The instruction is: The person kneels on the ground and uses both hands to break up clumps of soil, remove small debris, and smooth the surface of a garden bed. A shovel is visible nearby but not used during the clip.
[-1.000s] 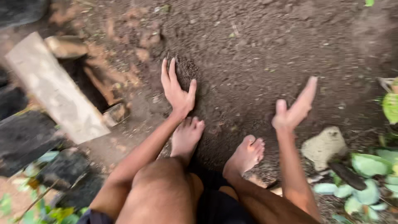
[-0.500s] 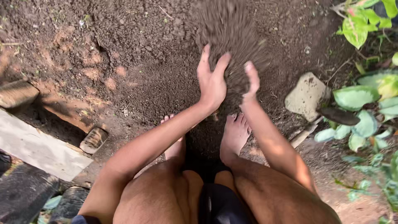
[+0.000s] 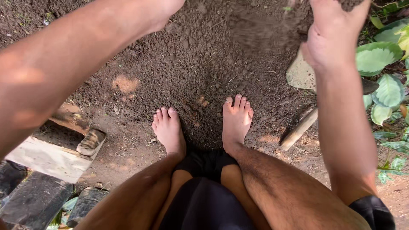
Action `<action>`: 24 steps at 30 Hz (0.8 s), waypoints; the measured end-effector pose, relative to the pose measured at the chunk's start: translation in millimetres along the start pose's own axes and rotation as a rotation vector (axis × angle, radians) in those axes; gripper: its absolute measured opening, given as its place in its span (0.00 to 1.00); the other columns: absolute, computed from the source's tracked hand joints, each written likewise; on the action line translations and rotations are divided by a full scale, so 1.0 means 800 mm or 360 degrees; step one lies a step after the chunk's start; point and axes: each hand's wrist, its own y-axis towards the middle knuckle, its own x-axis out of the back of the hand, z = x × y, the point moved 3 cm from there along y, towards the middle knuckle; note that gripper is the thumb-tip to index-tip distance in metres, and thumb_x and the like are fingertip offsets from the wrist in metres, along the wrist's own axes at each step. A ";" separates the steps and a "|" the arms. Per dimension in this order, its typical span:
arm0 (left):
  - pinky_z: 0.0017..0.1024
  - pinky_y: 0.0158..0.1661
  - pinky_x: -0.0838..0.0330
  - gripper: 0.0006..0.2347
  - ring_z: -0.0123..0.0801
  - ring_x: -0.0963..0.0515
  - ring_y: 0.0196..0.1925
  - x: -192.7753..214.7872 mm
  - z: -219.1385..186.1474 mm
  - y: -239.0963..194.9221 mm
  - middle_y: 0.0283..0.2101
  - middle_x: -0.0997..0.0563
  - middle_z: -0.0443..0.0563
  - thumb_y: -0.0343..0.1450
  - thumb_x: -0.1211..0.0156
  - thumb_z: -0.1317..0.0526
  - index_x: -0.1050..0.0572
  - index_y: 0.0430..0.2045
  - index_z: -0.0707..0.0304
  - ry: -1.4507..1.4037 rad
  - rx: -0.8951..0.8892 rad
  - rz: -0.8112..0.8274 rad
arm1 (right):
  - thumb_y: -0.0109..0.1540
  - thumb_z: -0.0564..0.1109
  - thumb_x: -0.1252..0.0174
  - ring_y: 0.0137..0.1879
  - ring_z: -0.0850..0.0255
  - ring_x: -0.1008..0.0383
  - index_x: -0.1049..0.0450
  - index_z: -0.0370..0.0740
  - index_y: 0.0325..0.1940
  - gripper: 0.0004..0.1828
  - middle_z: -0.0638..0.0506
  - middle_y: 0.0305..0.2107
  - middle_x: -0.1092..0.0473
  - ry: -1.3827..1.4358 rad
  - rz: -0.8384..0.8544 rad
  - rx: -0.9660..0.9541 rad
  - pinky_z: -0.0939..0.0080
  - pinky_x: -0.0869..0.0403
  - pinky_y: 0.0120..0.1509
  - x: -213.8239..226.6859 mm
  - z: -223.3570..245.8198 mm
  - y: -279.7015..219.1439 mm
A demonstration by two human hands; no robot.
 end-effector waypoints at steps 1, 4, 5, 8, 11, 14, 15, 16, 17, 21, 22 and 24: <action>0.32 0.43 0.26 0.10 0.27 0.24 0.37 0.004 0.001 0.000 0.33 0.22 0.48 0.77 0.45 0.60 0.26 0.36 0.72 0.0022 0.0029 0.0059 | 0.70 0.33 0.39 0.65 0.58 0.35 0.49 0.45 0.73 0.33 0.46 0.61 0.34 -0.0113 0.0025 0.0034 0.46 0.36 0.74 0.007 -0.001 -0.005; 0.31 0.41 0.26 0.10 0.26 0.24 0.35 0.015 0.002 0.011 0.31 0.22 0.46 0.78 0.46 0.59 0.25 0.34 0.70 0.0071 0.0074 0.0232 | 0.71 0.32 0.35 0.59 0.59 0.33 0.45 0.44 0.70 0.30 0.49 0.59 0.32 -0.0358 0.0036 0.0084 0.49 0.33 0.61 0.016 0.011 -0.010; 0.31 0.41 0.25 0.10 0.25 0.24 0.34 0.016 0.003 0.014 0.31 0.22 0.46 0.78 0.47 0.59 0.25 0.33 0.70 0.0085 0.0085 0.0298 | 0.71 0.33 0.34 0.56 0.60 0.31 0.42 0.43 0.67 0.27 0.49 0.57 0.31 -0.0413 0.0033 0.0071 0.50 0.31 0.56 0.014 0.018 -0.011; 0.30 0.39 0.25 0.11 0.24 0.24 0.32 0.006 0.001 0.028 0.29 0.22 0.45 0.79 0.48 0.59 0.25 0.32 0.68 0.0093 0.0073 0.0518 | 0.75 0.37 0.40 0.44 0.59 0.28 0.33 0.38 0.56 0.09 0.50 0.44 0.28 -0.0508 0.0046 -0.0018 0.57 0.31 0.44 -0.006 0.038 -0.007; 0.30 0.37 0.25 0.12 0.23 0.24 0.30 -0.008 -0.001 0.022 0.27 0.22 0.44 0.80 0.50 0.58 0.25 0.30 0.66 0.0091 0.0046 0.0663 | 0.78 0.37 0.43 0.35 0.59 0.27 0.27 0.33 0.49 0.04 0.49 0.34 0.26 -0.0479 0.0065 -0.0106 0.61 0.32 0.35 -0.030 0.051 -0.014; 0.29 0.36 0.24 0.13 0.22 0.23 0.28 -0.014 -0.014 0.021 0.25 0.22 0.42 0.81 0.51 0.58 0.25 0.28 0.64 0.0116 0.0153 0.0541 | 0.78 0.35 0.42 0.33 0.58 0.29 0.28 0.33 0.50 0.03 0.47 0.34 0.27 -0.0238 0.0153 -0.0044 0.61 0.32 0.36 -0.049 0.059 -0.009; 0.27 0.34 0.20 0.14 0.19 0.20 0.27 -0.013 -0.015 0.019 0.23 0.20 0.40 0.79 0.52 0.57 0.24 0.27 0.62 0.0135 0.0315 0.0436 | 0.75 0.37 0.41 0.35 0.59 0.26 0.28 0.35 0.48 0.03 0.49 0.36 0.26 -0.0180 0.0222 -0.0006 0.60 0.28 0.38 -0.052 0.059 -0.008; 0.28 0.33 0.24 0.13 0.21 0.22 0.27 -0.016 -0.019 0.014 0.23 0.22 0.41 0.80 0.51 0.57 0.24 0.28 0.63 0.0162 0.0232 0.0418 | 0.74 0.37 0.40 0.40 0.59 0.25 0.29 0.36 0.49 0.03 0.50 0.39 0.26 -0.0147 0.0313 0.0053 0.59 0.27 0.44 -0.053 0.059 -0.012; 0.28 0.33 0.27 0.13 0.23 0.24 0.27 -0.018 -0.023 0.007 0.23 0.23 0.42 0.80 0.51 0.58 0.24 0.28 0.64 0.0189 0.0149 0.0399 | 0.74 0.38 0.39 0.45 0.60 0.25 0.29 0.37 0.50 0.05 0.51 0.42 0.26 -0.0108 0.0405 0.0108 0.59 0.25 0.50 -0.053 0.058 -0.018; 0.29 0.25 0.28 0.13 0.27 0.28 0.22 -0.012 -0.035 -0.007 0.21 0.28 0.43 0.79 0.56 0.58 0.25 0.31 0.64 0.0133 0.0261 0.0536 | 0.73 0.45 0.37 0.65 0.58 0.29 0.26 0.42 0.57 0.11 0.50 0.55 0.29 -0.0426 0.0961 0.0349 0.54 0.30 0.76 -0.063 0.045 -0.029; 0.29 0.27 0.26 0.10 0.27 0.26 0.24 -0.009 -0.043 -0.009 0.24 0.26 0.43 0.78 0.52 0.60 0.26 0.34 0.67 0.0087 0.0083 0.0574 | 0.72 0.47 0.38 0.68 0.56 0.30 0.26 0.43 0.59 0.13 0.49 0.57 0.29 -0.0627 0.1045 0.0326 0.51 0.31 0.77 -0.066 0.036 -0.031; 0.30 0.29 0.24 0.05 0.27 0.22 0.29 0.001 -0.057 -0.014 0.31 0.24 0.43 0.76 0.46 0.65 0.28 0.40 0.71 0.0000 -0.0284 0.0651 | 0.71 0.49 0.40 0.73 0.52 0.30 0.27 0.46 0.65 0.19 0.46 0.63 0.28 -0.1067 0.1161 0.0278 0.46 0.33 0.80 -0.074 0.009 -0.028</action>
